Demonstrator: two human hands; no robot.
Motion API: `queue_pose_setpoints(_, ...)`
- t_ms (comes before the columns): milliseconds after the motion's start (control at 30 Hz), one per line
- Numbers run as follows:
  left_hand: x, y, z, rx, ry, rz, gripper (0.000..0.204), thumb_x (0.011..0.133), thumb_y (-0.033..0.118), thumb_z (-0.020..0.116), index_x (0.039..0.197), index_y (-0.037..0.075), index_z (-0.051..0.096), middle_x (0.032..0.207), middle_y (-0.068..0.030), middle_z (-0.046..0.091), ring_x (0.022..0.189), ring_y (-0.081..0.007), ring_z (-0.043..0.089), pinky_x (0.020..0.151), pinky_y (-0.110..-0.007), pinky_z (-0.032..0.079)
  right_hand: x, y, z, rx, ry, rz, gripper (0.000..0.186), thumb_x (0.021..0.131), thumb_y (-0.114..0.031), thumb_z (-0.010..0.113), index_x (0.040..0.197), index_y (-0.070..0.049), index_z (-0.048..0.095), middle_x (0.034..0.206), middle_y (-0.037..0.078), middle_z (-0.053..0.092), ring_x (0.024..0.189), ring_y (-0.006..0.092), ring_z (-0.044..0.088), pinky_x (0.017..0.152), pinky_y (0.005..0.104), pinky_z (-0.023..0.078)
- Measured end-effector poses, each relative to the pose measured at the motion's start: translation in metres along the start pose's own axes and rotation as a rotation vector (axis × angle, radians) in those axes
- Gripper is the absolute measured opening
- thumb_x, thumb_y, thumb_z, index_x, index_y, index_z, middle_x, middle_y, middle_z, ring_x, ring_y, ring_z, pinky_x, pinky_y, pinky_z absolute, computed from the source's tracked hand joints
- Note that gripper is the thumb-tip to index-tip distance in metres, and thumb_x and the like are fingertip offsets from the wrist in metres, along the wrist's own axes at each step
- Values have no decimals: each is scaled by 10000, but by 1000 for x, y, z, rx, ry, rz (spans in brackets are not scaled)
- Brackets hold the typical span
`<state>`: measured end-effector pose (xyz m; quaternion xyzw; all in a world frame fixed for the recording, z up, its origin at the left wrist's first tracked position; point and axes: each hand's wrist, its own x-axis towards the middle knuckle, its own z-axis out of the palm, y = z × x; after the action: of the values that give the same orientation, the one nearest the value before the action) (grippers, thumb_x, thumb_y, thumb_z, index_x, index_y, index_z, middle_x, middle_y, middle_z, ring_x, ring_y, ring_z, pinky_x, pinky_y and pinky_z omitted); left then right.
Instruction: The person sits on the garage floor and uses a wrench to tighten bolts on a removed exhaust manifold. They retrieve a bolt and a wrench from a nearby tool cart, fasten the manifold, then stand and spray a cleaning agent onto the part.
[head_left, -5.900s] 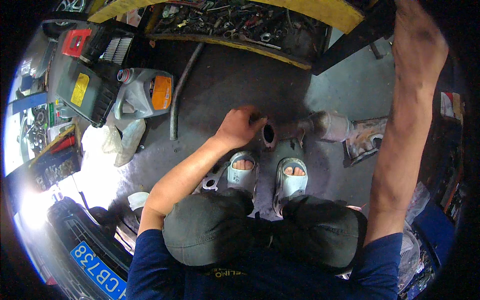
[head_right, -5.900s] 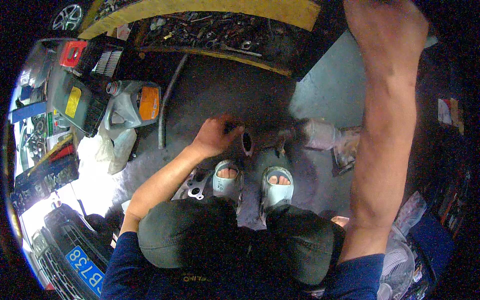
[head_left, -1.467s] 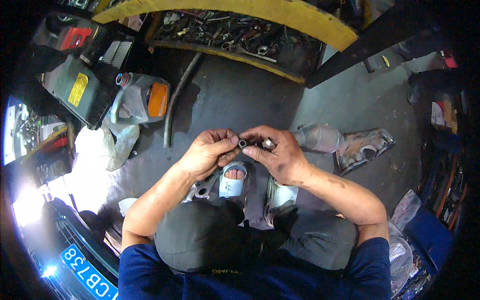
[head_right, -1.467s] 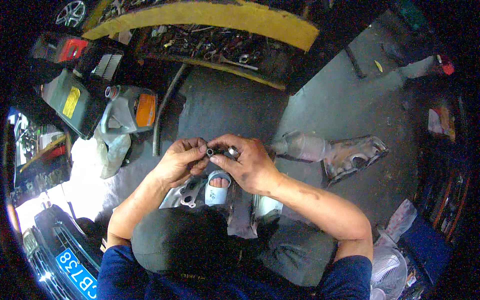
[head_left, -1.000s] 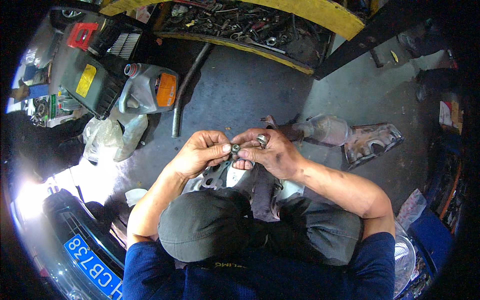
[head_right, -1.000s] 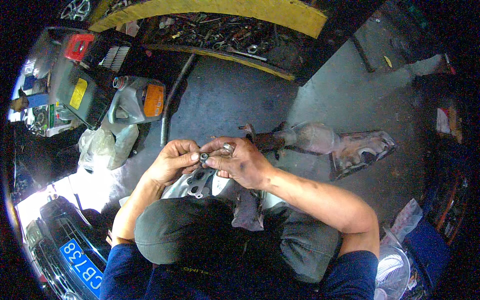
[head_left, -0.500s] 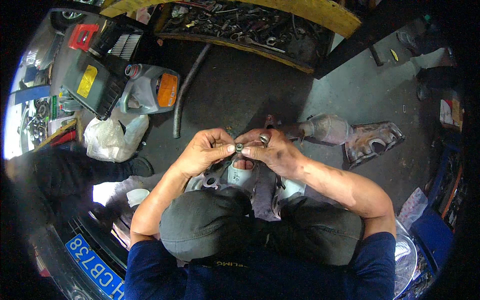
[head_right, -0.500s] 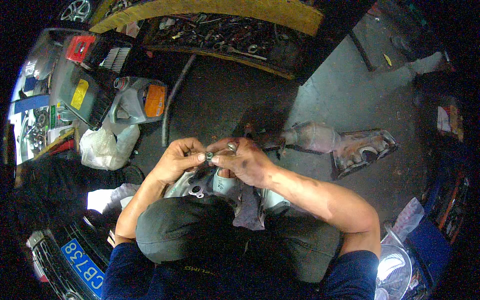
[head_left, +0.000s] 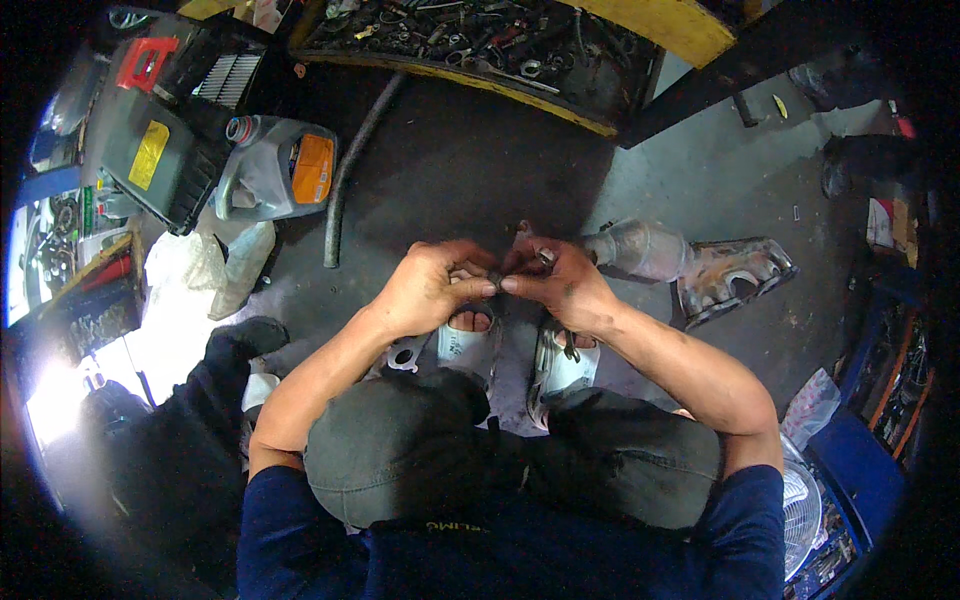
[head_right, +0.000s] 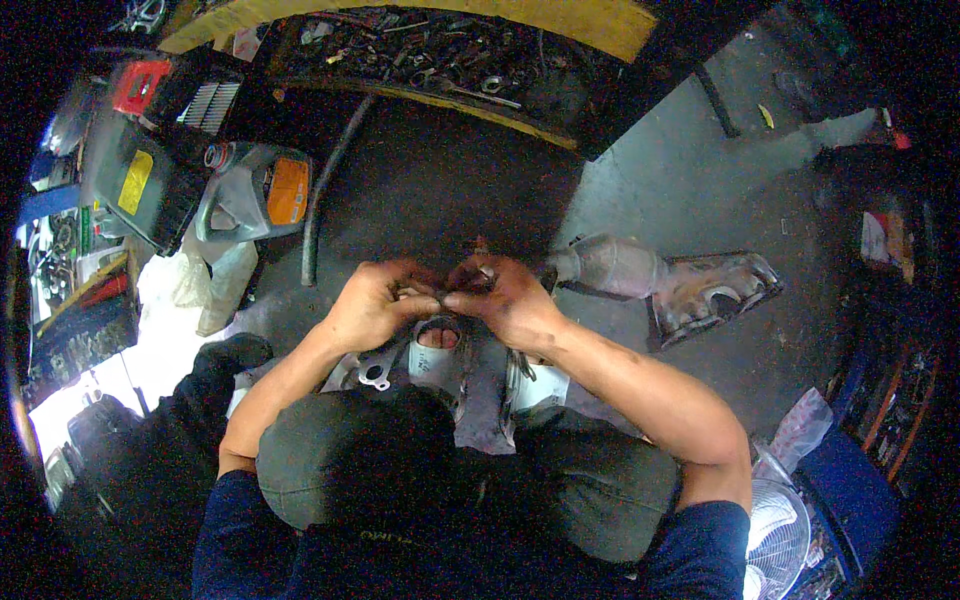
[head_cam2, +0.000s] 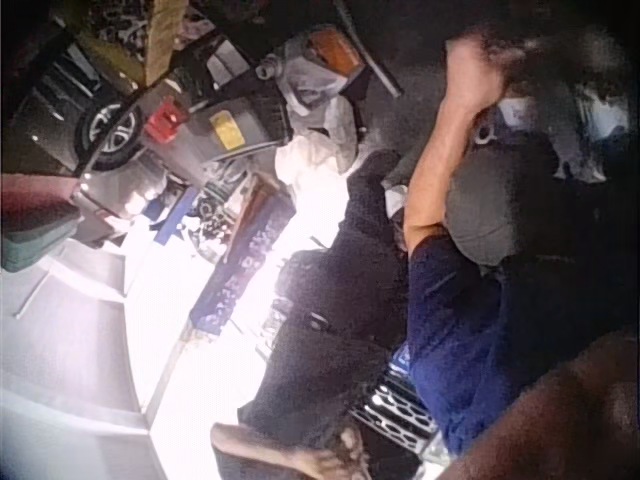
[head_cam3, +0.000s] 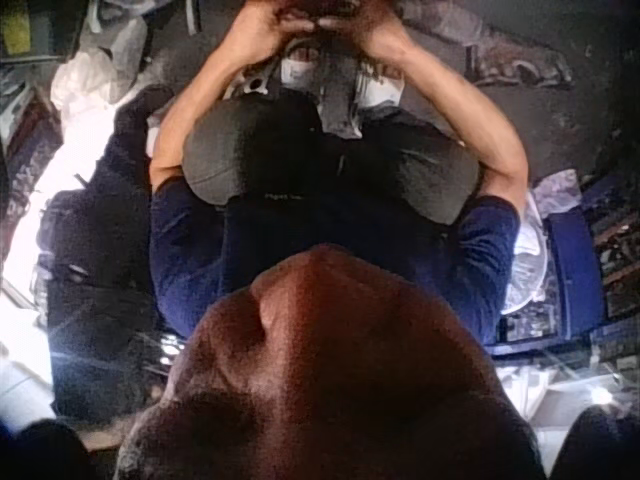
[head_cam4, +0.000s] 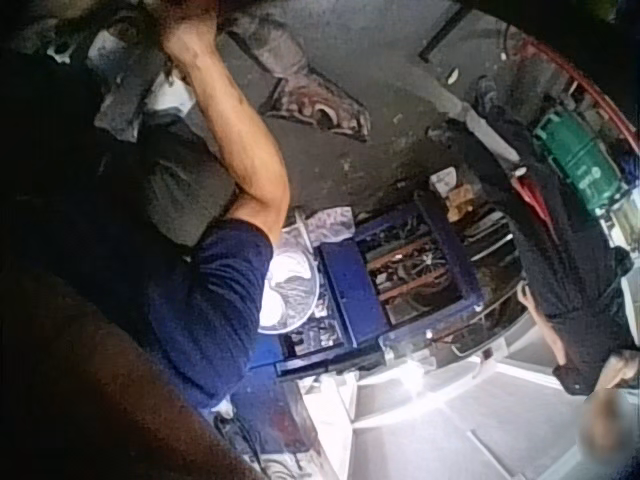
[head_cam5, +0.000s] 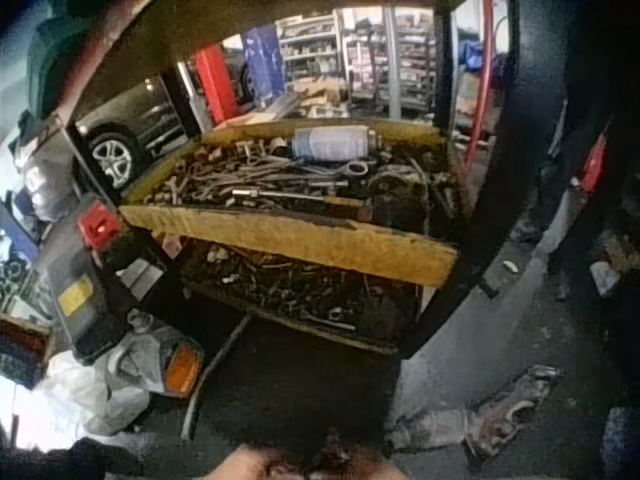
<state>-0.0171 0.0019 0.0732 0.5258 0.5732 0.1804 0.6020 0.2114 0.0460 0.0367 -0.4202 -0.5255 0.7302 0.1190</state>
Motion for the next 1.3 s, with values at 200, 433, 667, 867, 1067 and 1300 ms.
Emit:
queue_pose_setpoints(200, 6, -36, -10, -649, -31, -84, 341, 930, 76, 777, 1213, -6, 605, 1079, -161, 732, 988, -241, 745, 840, -332, 605, 8, 1, -7, 141, 42, -137, 259, 887, -128, 769, 1100, -12, 679, 986, 89, 718, 965, 183, 670, 865, 329, 534)
queue_pose_setpoints(433, 5, -70, -13, -1351, -150, -10, 435, 858, 231, 855, 1182, 62, 619, 1120, -118, 680, 985, -279, 678, 709, -310, 545, 19, -2, -21, 132, 37, 65, 239, 948, -81, 743, 1148, -9, 633, 1026, 64, 702, 930, 130, 672, 798, 284, 536)
queue_pose_setpoints(667, 17, -70, -9, -1057, 16, -6, 322, 879, 113, 828, 1132, 42, 642, 1042, -91, 692, 842, -195, 629, 704, -300, 502, 24, 4, -32, 186, 68, -6, 200, 939, -106, 753, 1095, -23, 661, 981, 63, 713, 909, 134, 672, 794, 288, 529)
queue_pose_setpoints(867, 47, -60, 12, -291, 248, -151, 249, 885, 94, 809, 1041, 1, 639, 931, -90, 713, 812, -148, 656, 697, -298, 519, 29, -8, -62, 331, 245, -129, 245, 941, -132, 757, 1135, -37, 643, 982, 71, 714, 727, 84, 611, 586, 223, 398)
queue_pose_setpoints(1067, 64, -58, 15, -188, 197, -126, 239, 899, 145, 811, 978, -6, 643, 828, -87, 708, 746, -147, 666, 651, -295, 518, 23, -19, -74, 354, 272, -91, 252, 937, -137, 768, 1134, -40, 643, 953, 68, 726, 582, 34, 448, 517, 218, 298)
queue_pose_setpoints(1300, 75, -44, 12, -96, 162, -103, 238, 912, 181, 793, 949, -17, 667, 780, -85, 694, 689, -148, 663, 607, -295, 523, 26, -17, -69, 385, 260, -80, 206, 926, -130, 790, 1061, -21, 679, 956, 72, 722, 914, 171, 701, 861, 302, 548)
